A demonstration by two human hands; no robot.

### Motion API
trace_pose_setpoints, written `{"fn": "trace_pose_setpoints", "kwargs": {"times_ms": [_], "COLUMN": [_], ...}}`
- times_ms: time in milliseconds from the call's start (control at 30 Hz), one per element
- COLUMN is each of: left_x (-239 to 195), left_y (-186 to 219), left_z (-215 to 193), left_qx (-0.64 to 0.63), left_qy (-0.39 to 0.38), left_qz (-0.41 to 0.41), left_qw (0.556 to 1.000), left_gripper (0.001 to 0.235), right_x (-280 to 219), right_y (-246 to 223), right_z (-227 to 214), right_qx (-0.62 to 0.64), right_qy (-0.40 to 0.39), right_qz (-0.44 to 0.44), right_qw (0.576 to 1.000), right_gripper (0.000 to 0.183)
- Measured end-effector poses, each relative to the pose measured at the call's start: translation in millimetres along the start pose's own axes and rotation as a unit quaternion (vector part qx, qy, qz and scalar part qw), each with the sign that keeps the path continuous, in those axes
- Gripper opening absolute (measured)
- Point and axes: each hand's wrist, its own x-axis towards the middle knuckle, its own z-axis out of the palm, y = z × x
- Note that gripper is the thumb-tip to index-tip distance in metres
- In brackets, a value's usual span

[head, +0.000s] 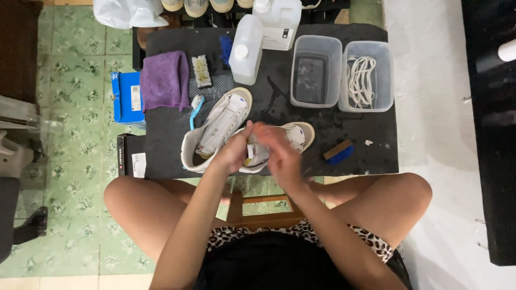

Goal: The person cleans a white sneaker using an orange cloth and a blue brush. They wipe the shoe's exterior and interior, then scrub the sole and upper parts with the brush. The person also wipes the shoe with the cloth again after scrubbing.

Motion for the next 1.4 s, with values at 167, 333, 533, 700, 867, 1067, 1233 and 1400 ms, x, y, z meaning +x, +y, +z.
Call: {"fn": "trace_pose_setpoints", "kwargs": {"times_ms": [167,333,533,700,867,1067,1233,1400], "left_x": [62.5,-25.4,80.0,3.4,14.7,49.6,19.4,-49.0], "left_y": [-45.7,22.5,-42.6,3.9,2.0,-29.1,-7.1,35.4], "left_z": [-43.8,12.0,-57.6,0.0,-2.8,-39.1,-13.6,20.8], "left_qx": [-0.051,-0.046,-0.030,-0.071,-0.060,-0.077,-0.045,0.166], "left_qy": [-0.023,-0.022,0.021,0.000,0.004,-0.012,-0.036,0.014], "left_qz": [0.032,-0.022,-0.011,-0.021,-0.025,-0.022,-0.009,0.040], "left_qw": [0.998,0.998,0.999,0.997,0.998,0.997,0.998,0.985], "left_gripper": [0.053,0.086,0.067,0.082,0.076,0.071,0.075,0.089], "right_x": [-39.4,-35.8,-43.8,-30.1,-42.2,-51.5,-66.0,-6.1], "right_y": [38.2,40.2,27.8,47.7,62.6,52.2,88.1,1.1], "right_z": [-1.9,-27.7,-16.1,-84.2,-52.7,-25.7,-71.8,-62.9], "right_qx": [-0.128,-0.156,-0.110,-0.040,-0.183,-0.186,-0.298,-0.048], "right_qy": [-0.103,-0.074,-0.119,-0.228,-0.098,-0.161,-0.112,0.102], "right_qz": [-0.032,0.004,-0.036,0.060,-0.004,-0.084,-0.004,0.325], "right_qw": [0.986,0.985,0.986,0.971,0.978,0.966,0.948,0.939], "right_gripper": [0.042,0.040,0.037,0.066,0.039,0.033,0.032,0.029]}}
